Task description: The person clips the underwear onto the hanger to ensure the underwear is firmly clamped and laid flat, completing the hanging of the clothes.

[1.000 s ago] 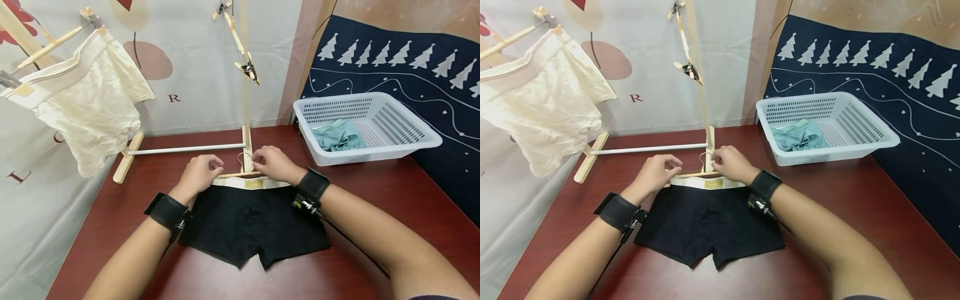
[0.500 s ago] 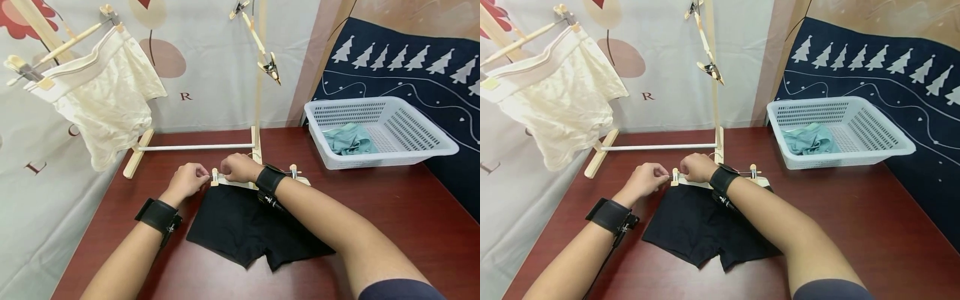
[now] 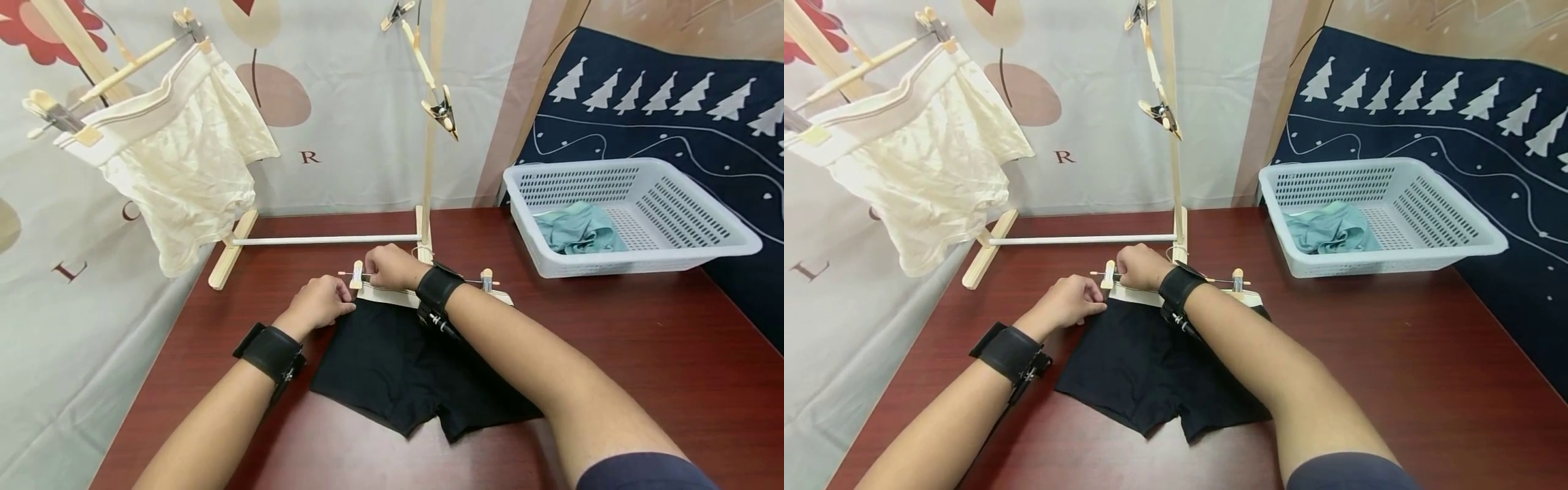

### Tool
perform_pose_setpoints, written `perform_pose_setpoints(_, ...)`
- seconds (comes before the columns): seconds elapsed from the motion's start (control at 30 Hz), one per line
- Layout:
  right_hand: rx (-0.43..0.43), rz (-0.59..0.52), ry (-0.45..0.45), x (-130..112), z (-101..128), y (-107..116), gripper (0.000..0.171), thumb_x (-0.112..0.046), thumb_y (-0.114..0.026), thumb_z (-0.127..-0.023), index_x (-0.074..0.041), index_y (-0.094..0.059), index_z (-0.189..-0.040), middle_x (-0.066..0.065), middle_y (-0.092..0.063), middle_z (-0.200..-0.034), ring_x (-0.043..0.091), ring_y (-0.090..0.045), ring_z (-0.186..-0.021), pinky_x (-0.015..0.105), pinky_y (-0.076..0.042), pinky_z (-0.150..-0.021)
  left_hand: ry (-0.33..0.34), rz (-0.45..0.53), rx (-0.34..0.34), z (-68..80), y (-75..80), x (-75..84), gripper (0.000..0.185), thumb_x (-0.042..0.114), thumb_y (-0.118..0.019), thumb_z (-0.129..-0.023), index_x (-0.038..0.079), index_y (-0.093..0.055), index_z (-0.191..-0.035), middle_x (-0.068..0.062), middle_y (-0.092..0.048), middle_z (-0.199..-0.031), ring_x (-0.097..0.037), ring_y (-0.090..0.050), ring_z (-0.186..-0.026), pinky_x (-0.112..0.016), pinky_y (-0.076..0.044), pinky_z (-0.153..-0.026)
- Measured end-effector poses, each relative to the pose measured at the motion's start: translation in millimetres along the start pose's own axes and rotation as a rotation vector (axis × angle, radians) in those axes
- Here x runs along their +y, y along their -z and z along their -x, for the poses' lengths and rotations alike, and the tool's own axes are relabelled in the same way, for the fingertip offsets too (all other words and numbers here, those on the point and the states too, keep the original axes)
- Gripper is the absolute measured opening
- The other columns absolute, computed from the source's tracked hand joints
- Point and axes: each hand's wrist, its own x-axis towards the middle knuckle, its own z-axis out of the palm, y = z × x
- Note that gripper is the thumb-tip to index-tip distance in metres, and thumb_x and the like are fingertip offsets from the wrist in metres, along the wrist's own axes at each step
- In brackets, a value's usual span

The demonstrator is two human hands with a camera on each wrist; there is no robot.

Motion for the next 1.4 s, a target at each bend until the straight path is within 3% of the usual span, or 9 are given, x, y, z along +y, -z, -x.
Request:
perform_pose_setpoints(0.1, -0.014, -0.129, -0.072, 2, -3, 1, 0.019, -0.01, -0.062, -0.09, -0.006, -0.064, -0.108, 0.006, -0.066, -0.093, 0.015, -0.057, -0.075, 0.027, -0.044, -0.069, 0.004, -0.012, -0.045, -2.1, 0.9, 2.3, 0.02, 0.027, -0.076, -0.089, 0.014, -0.066, -0.1, -0.003, -0.064, -0.069, -0.016, -0.061, -0.052, -0.031, -0.046, -0.054)
perform_pose_setpoints(0.23, -0.048, -0.302, -0.165, 3, -7, 2, 0.035, -0.024, -0.049, -0.102, -0.007, -0.058, -0.13, 0.011, -0.066, -0.117, 0.021, -0.062, -0.089, 0.034, -0.049, -0.083, -0.016, 0.027, -0.135, -5.8, 3.5, 4.1, 0.051, 0.02, -0.074, -0.091, 0.006, -0.051, -0.134, -0.007, -0.065, -0.073, -0.018, -0.063, -0.055, -0.031, -0.049, -0.057)
perform_pose_setpoints(0.43, -0.044, -0.379, -0.209, 4, -10, 6, 0.051, -0.046, -0.036, -0.107, -0.009, -0.066, -0.126, 0.012, -0.066, -0.122, 0.024, -0.063, -0.108, 0.039, -0.049, -0.096, -0.07, 0.084, -0.216, -12.4, 3.4, 4.5, 0.073, 0.019, -0.067, -0.094, 0.001, -0.028, -0.153, -0.01, -0.068, -0.079, -0.019, -0.063, -0.052, -0.03, -0.052, -0.061)
perform_pose_setpoints(0.5, -0.029, -0.368, -0.212, 4, -10, 7, 0.052, -0.048, -0.036, -0.107, -0.009, -0.068, -0.121, 0.011, -0.067, -0.12, 0.022, -0.063, -0.108, 0.037, -0.049, -0.095, -0.09, 0.086, -0.194, -14.1, 1.7, 4.6, 0.064, 0.024, -0.065, -0.096, 0.004, -0.036, -0.15, -0.01, -0.067, -0.083, -0.019, -0.063, -0.051, -0.03, -0.052, -0.06)
perform_pose_setpoints(0.63, 0.005, -0.368, -0.215, 4, -12, 9, 0.047, -0.046, -0.04, -0.107, -0.01, -0.07, -0.111, 0.007, -0.066, -0.096, 0.016, -0.056, -0.081, 0.03, -0.044, -0.077, -0.107, 0.076, -0.131, -17.6, -2.7, 6.1, 0.042, 0.032, -0.066, -0.096, 0.006, -0.054, -0.126, -0.01, -0.065, -0.085, -0.019, -0.063, -0.052, -0.03, -0.051, -0.058)
perform_pose_setpoints(0.77, 0.017, -0.374, -0.23, 4, -13, 12, 0.048, -0.047, -0.041, -0.106, -0.008, -0.068, -0.1, 0.001, -0.05, -0.071, 0.015, -0.038, -0.061, 0.028, -0.035, -0.063, -0.113, 0.022, -0.088, -22.5, -5.7, 9.4, 0.033, 0.037, -0.066, -0.096, 0.008, -0.056, -0.106, -0.006, -0.061, -0.082, -0.018, -0.059, -0.064, -0.029, -0.045, -0.061)
perform_pose_setpoints(0.93, -0.009, -0.429, -0.227, 4, -14, 14, 0.049, -0.046, -0.045, -0.105, 0.0, -0.059, -0.096, -0.001, -0.047, -0.066, 0.013, -0.04, -0.056, 0.026, -0.036, -0.059, -0.124, 0.007, -0.045, -27.1, -6.3, 10.5, 0.028, 0.036, -0.063, -0.098, 0.01, -0.06, -0.087, -0.001, -0.055, -0.073, -0.018, -0.053, -0.067, -0.029, -0.039, -0.062)
perform_pose_setpoints(1.13, -0.039, -0.585, -0.27, 8, -15, 19, 0.04, -0.042, -0.057, -0.101, -0.003, -0.06, -0.093, 0.006, -0.057, -0.071, 0.018, -0.052, -0.065, 0.027, -0.043, -0.065, -0.095, 0.191, -0.065, -22.2, -1.9, 6.3, 0.024, 0.03, -0.066, -0.097, 0.01, -0.059, -0.086, -0.002, -0.058, -0.064, -0.016, -0.059, -0.05, -0.028, -0.047, -0.058)
perform_pose_setpoints(1.4, -0.046, -0.56, -0.253, 7, -18, 18, 0.049, -0.049, -0.048, -0.103, -0.007, -0.067, -0.087, 0.001, -0.055, -0.066, 0.017, -0.053, -0.064, 0.027, -0.043, -0.068, -0.131, 0.364, -0.043, -15.8, 2.3, -4.9, 0.018, 0.026, -0.069, -0.096, 0.009, -0.065, -0.092, -0.006, -0.063, -0.063, -0.017, -0.058, -0.048, -0.033, -0.052, -0.059)
